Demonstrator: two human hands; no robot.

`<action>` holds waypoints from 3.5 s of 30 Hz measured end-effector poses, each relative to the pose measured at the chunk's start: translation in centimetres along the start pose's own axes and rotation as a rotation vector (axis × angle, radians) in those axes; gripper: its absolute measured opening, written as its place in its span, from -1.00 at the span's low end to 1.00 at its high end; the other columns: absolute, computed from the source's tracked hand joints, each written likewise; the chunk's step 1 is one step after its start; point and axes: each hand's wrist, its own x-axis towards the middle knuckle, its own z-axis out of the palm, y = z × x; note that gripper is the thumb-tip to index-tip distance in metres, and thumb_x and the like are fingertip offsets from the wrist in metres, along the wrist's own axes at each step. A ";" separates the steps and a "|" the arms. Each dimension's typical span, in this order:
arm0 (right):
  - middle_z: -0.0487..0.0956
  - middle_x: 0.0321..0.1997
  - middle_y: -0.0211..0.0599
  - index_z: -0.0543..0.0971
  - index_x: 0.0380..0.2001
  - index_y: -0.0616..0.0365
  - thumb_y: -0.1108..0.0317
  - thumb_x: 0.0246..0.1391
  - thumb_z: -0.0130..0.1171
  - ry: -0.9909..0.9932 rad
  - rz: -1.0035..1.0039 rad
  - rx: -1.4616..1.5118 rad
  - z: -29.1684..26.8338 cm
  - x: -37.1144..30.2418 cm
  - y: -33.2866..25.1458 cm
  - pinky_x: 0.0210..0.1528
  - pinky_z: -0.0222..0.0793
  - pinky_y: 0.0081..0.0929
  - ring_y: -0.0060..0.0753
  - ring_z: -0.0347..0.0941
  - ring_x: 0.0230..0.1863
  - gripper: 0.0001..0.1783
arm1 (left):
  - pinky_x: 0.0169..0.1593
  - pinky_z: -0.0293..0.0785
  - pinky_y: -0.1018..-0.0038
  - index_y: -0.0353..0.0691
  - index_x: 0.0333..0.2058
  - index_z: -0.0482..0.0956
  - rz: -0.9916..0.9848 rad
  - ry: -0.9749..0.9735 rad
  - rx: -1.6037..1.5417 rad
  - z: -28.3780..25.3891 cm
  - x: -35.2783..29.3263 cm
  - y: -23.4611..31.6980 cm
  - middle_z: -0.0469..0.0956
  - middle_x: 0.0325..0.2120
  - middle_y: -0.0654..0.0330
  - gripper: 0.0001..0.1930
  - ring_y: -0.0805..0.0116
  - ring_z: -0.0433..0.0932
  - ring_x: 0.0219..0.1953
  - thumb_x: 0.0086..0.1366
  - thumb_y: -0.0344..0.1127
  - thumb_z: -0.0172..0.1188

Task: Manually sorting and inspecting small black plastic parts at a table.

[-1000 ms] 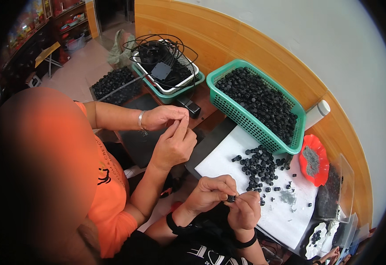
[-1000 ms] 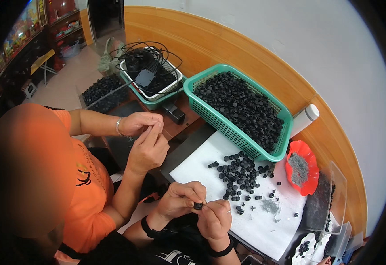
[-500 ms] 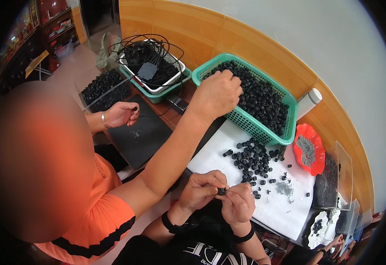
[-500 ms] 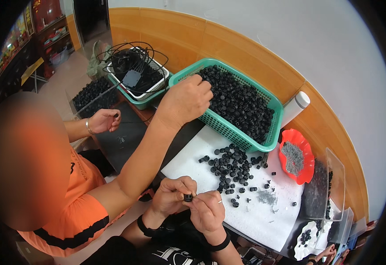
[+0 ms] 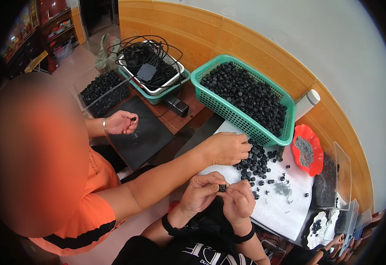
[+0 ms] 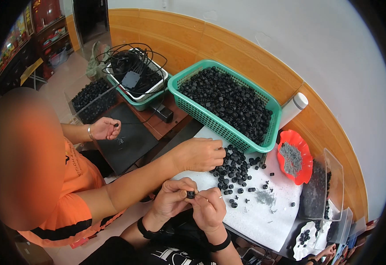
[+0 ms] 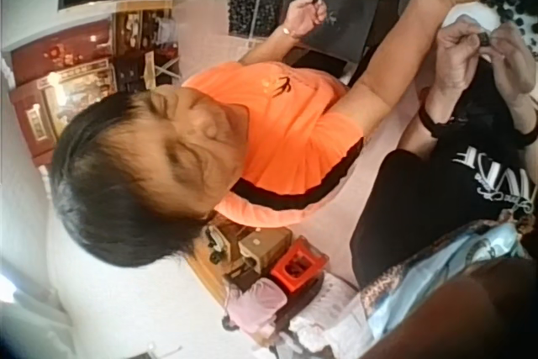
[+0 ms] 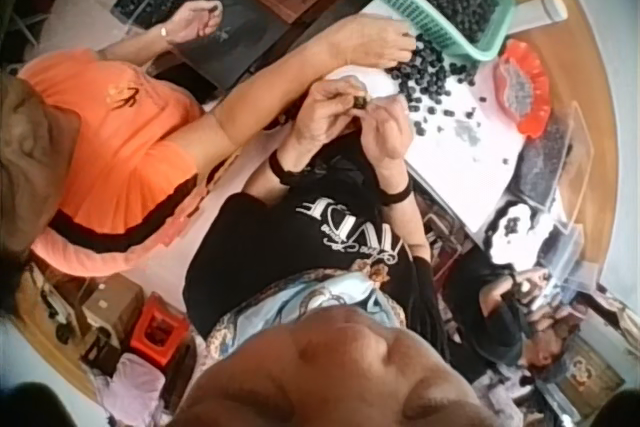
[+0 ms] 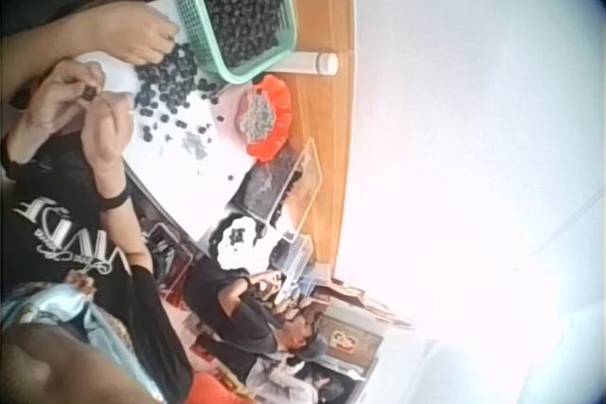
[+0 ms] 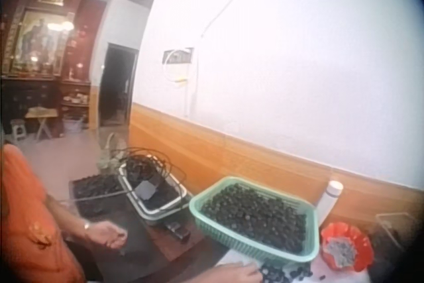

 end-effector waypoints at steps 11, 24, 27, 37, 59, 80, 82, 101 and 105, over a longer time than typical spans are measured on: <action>0.45 -0.50 -0.25 0.48 -0.51 0.24 0.67 -0.39 0.37 -0.085 0.073 -0.041 -0.5 0.0 0.7 -0.54 0.26 -0.41 -0.23 0.36 -0.52 -0.70 | -0.03 0.52 0.37 -0.40 -0.13 0.63 -0.026 0.071 -0.014 -0.1 -0.2 -0.5 0.55 -0.25 0.08 -0.81 0.28 0.57 -0.19 0.33 -0.44 0.18; 0.47 -0.52 -0.22 0.46 -0.53 0.25 0.67 -0.37 0.41 -0.147 0.038 -0.086 -0.8 1.1 1.0 -0.57 0.30 -0.46 -0.28 0.41 -0.55 -0.68 | 0.00 0.50 0.37 -0.42 -0.11 0.61 -0.023 0.089 -0.075 -0.1 0.0 -0.6 0.57 -0.25 0.07 -0.78 0.27 0.56 -0.18 0.34 -0.43 0.15; 0.48 -0.52 -0.23 0.46 -0.53 0.25 0.65 -0.36 0.42 -0.140 0.156 -0.039 -0.8 1.5 0.8 -0.53 0.32 -0.49 -0.31 0.42 -0.55 -0.68 | 0.04 0.46 0.39 -0.44 -0.09 0.60 -0.057 0.131 -0.096 -0.4 -0.2 -0.7 0.57 -0.24 0.08 -0.76 0.29 0.56 -0.18 0.35 -0.41 0.14; 0.51 -0.53 -0.30 0.45 -0.58 0.25 0.67 -0.36 0.44 -0.122 0.424 0.125 -0.3 2.3 0.0 -0.47 0.36 -0.57 -0.48 0.45 -0.53 -0.68 | 0.09 0.43 0.39 -0.44 -0.10 0.60 -0.079 0.251 -0.156 -0.9 -0.7 -0.9 0.61 -0.20 0.07 -0.77 0.33 0.54 -0.13 0.36 -0.41 0.15; 0.58 -0.43 -0.38 0.50 -0.51 0.22 0.72 -0.16 0.39 -0.153 1.147 1.019 -0.4 2.4 1.8 -0.34 0.46 -0.65 -0.64 0.48 -0.43 -0.74 | 0.06 0.48 0.43 -0.40 -0.14 0.62 -0.003 0.220 -0.079 -0.5 -0.6 -0.6 0.62 -0.20 0.08 -0.82 0.33 0.58 -0.12 0.36 -0.46 0.14; 0.50 -0.49 -0.21 0.45 -0.56 0.24 0.64 -0.24 0.38 -0.208 0.084 -0.045 0.4 1.0 1.4 -0.55 0.37 -0.46 -0.26 0.47 -0.56 -0.75 | 0.05 0.44 0.37 -0.40 -0.11 0.61 -0.097 0.255 -0.161 -1.1 -0.9 -0.6 0.59 -0.18 0.07 -0.76 0.29 0.55 -0.16 0.38 -0.35 0.12; 0.52 -0.48 -0.22 0.47 -0.56 0.25 0.66 -0.21 0.37 -0.211 0.115 0.009 0.2 1.0 1.5 -0.54 0.38 -0.48 -0.32 0.48 -0.55 -0.77 | 0.03 0.45 0.37 -0.40 -0.13 0.61 -0.065 0.260 -0.094 -0.8 -0.8 -0.5 0.59 -0.19 0.08 -0.78 0.29 0.55 -0.16 0.38 -0.37 0.12; 0.46 -0.41 -0.12 0.44 -0.49 0.26 0.64 -0.23 0.37 -0.197 -0.065 -0.194 -0.3 1.0 0.5 -0.50 0.36 -0.40 -0.19 0.43 -0.51 -0.73 | 0.02 0.48 0.43 -0.43 -0.15 0.62 -0.043 0.202 -0.038 -0.2 -0.4 0.1 0.59 -0.20 0.10 -0.82 0.32 0.57 -0.13 0.33 -0.48 0.16; 0.48 -0.42 -0.23 0.44 -0.57 0.25 0.69 -0.19 0.35 -0.335 0.549 0.330 -1.3 2.0 0.5 -0.45 0.38 -0.55 -0.41 0.45 -0.46 -0.75 | 0.00 0.47 0.44 -0.43 -0.16 0.62 -0.011 0.151 0.068 -0.5 -0.3 0.1 0.57 -0.21 0.11 -0.83 0.34 0.55 -0.14 0.33 -0.48 0.16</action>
